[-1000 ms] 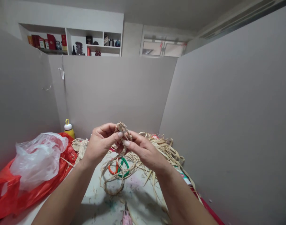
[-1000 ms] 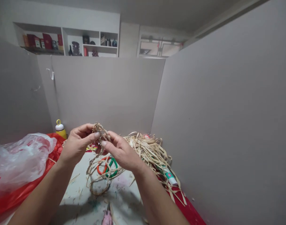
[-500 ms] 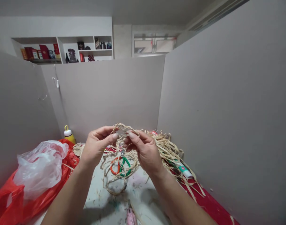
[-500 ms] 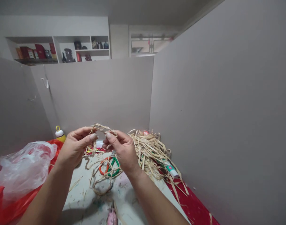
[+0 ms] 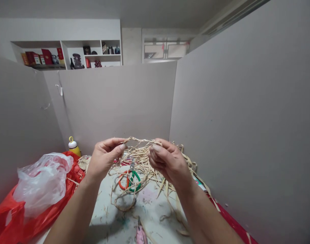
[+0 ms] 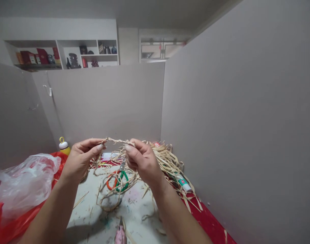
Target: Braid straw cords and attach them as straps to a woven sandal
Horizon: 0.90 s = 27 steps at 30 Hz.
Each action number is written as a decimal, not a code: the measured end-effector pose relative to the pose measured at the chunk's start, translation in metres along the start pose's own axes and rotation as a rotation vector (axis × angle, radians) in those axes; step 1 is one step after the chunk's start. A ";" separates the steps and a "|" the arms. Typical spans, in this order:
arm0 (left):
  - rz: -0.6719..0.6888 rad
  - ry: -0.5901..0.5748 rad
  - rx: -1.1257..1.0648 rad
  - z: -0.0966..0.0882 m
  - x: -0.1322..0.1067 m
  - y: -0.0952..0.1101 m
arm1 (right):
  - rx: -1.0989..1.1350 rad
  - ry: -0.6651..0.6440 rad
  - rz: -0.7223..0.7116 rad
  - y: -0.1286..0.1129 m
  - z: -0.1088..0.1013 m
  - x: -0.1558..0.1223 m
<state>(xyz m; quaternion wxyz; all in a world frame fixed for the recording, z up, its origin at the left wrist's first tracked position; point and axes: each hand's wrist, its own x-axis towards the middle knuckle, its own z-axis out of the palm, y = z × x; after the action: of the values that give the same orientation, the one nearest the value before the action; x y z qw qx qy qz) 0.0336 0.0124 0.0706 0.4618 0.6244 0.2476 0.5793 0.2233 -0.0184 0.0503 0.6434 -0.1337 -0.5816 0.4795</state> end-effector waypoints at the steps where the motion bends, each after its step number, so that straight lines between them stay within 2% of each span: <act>1: 0.000 0.001 0.004 0.000 0.000 0.000 | -0.024 -0.012 -0.009 -0.001 -0.002 -0.001; 4: 0.020 0.023 -0.026 0.000 0.000 -0.001 | -0.079 -0.018 -0.010 -0.001 -0.005 -0.001; 9: 0.065 0.043 -0.127 0.002 0.002 0.000 | -0.182 -0.061 0.132 0.006 0.000 -0.002; 13: 0.032 0.032 -0.206 0.001 0.002 0.005 | -0.347 -0.134 0.183 0.010 0.006 -0.001; 17: 0.017 0.013 -0.187 -0.002 0.000 0.008 | -0.396 -0.166 0.217 0.009 0.010 0.001; 20: 0.024 0.028 -0.135 -0.002 0.000 0.006 | -0.485 -0.234 0.170 0.005 0.009 0.001; 23: 0.021 0.057 -0.119 -0.001 -0.001 0.005 | -0.680 -0.293 0.029 0.000 0.006 0.000; 27: 0.010 0.055 -0.122 0.001 -0.002 0.005 | -0.960 -0.235 -0.161 -0.004 0.003 -0.001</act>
<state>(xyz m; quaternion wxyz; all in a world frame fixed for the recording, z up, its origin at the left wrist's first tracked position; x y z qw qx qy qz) 0.0334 0.0080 0.0742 0.4891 0.5803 0.2214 0.6123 0.2232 -0.0227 0.0535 0.4743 -0.3144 -0.8137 0.1185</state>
